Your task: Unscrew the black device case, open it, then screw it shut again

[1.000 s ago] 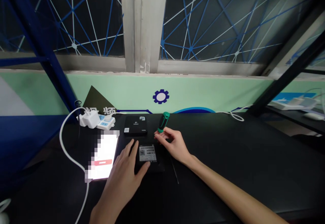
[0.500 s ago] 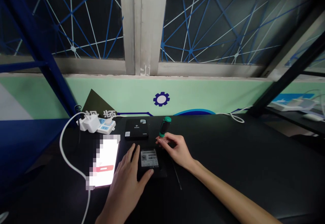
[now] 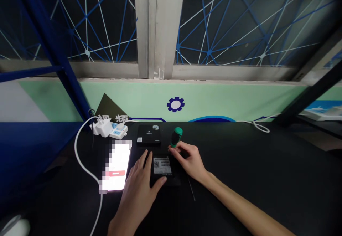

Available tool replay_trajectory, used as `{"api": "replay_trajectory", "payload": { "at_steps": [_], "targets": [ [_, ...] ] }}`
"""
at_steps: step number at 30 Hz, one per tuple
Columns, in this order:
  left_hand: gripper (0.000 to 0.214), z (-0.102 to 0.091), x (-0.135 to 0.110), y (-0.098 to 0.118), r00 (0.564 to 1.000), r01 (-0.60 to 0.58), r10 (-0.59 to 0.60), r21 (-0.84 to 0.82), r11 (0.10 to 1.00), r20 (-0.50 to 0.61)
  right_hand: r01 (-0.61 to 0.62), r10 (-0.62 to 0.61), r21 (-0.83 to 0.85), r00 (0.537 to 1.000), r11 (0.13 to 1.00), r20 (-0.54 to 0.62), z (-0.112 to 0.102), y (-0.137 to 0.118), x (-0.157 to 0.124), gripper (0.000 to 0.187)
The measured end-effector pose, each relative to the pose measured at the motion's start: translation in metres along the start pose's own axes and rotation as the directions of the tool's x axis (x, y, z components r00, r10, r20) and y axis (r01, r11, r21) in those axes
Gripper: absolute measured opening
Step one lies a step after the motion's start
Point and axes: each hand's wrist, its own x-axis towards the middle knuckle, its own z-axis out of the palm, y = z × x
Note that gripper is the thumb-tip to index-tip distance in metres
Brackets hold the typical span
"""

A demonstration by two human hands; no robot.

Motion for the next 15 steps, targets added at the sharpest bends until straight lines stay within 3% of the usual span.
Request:
{"api": "replay_trajectory", "payload": {
  "at_steps": [15],
  "targets": [
    [0.072, -0.0039, 0.0015, 0.0058, 0.999, 0.029, -0.03, 0.011, 1.0, 0.024, 0.006, -0.006, -0.003, 1.0, 1.0, 0.03, -0.0035, 0.0006, -0.0004, 0.017]
  ]
}}
